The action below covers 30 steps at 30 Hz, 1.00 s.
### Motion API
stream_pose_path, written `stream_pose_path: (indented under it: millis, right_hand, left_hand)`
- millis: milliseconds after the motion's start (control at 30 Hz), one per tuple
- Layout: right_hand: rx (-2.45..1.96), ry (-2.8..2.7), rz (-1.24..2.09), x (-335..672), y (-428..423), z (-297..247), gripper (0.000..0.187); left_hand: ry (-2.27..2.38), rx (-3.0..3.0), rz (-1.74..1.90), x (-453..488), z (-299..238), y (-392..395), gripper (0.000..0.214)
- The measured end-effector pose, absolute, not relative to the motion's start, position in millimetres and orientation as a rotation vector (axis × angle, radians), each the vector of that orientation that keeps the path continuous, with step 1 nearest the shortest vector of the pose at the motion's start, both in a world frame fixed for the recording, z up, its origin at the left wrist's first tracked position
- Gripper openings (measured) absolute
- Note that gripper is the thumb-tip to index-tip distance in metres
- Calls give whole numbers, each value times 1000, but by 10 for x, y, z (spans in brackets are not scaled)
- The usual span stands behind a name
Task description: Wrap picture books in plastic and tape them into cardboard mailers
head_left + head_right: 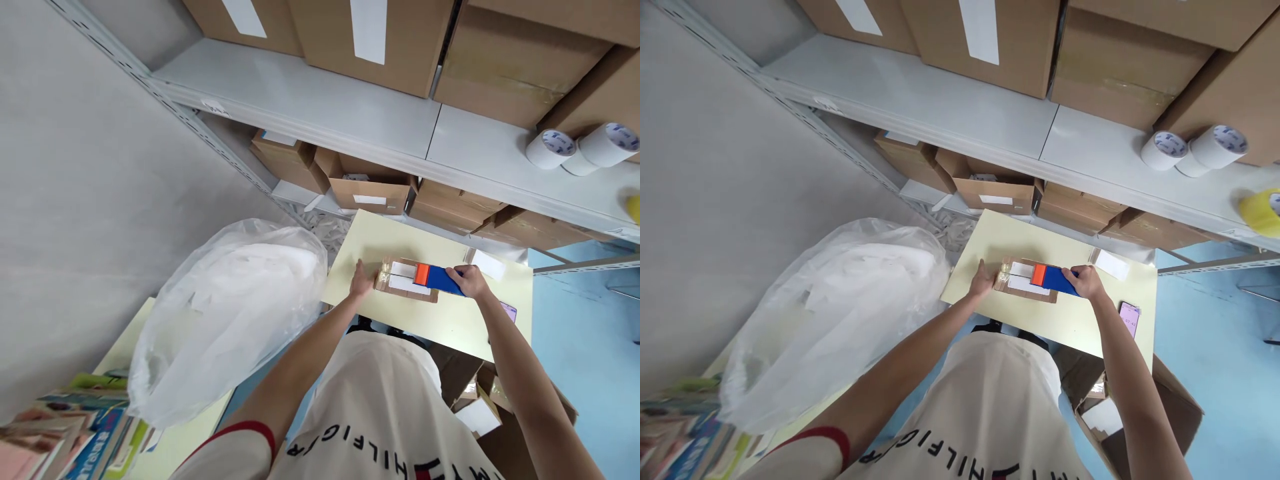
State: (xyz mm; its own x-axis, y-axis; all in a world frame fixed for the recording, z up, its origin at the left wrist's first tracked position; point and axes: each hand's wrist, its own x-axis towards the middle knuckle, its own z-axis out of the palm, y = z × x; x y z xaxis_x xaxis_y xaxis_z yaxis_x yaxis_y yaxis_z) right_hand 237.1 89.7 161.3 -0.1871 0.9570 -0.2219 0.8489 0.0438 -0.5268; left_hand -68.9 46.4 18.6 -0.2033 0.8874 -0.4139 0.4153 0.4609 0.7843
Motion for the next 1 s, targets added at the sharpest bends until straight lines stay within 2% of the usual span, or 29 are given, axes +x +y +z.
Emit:
stream_pose_path:
  millis: [167, 267, 333, 433, 567, 800, 1000]
  right_hand:
    - [-1855, -2116, 876, 2379, 886, 1631, 66]
    - [-1846, -2120, 892, 2378, 908, 1627, 65]
    - [-1847, -2126, 901, 2368, 923, 1620, 64]
    - [-1875, -2165, 915, 2392, 928, 1618, 62]
    - [-1902, -2227, 874, 2678, 878, 1617, 59]
    - [-1992, -2130, 931, 3265, 800, 1318, 62]
    - [-1926, -2093, 985, 3212, 790, 1072, 59]
  left_hand:
    - [1756, 1457, 611, -642, 334, 448, 78]
    - [1382, 2115, 400, -570, 607, 625, 119]
    - [1177, 2355, 185, -506, 764, 769, 129]
    - [1138, 2428, 39, -434, 865, 904, 122]
    - [1177, 2431, 28, -425, 841, 925, 115]
    - [1192, 2489, -107, -413, 855, 883, 114]
    - [1156, 2493, -186, 251, 803, 686, 107]
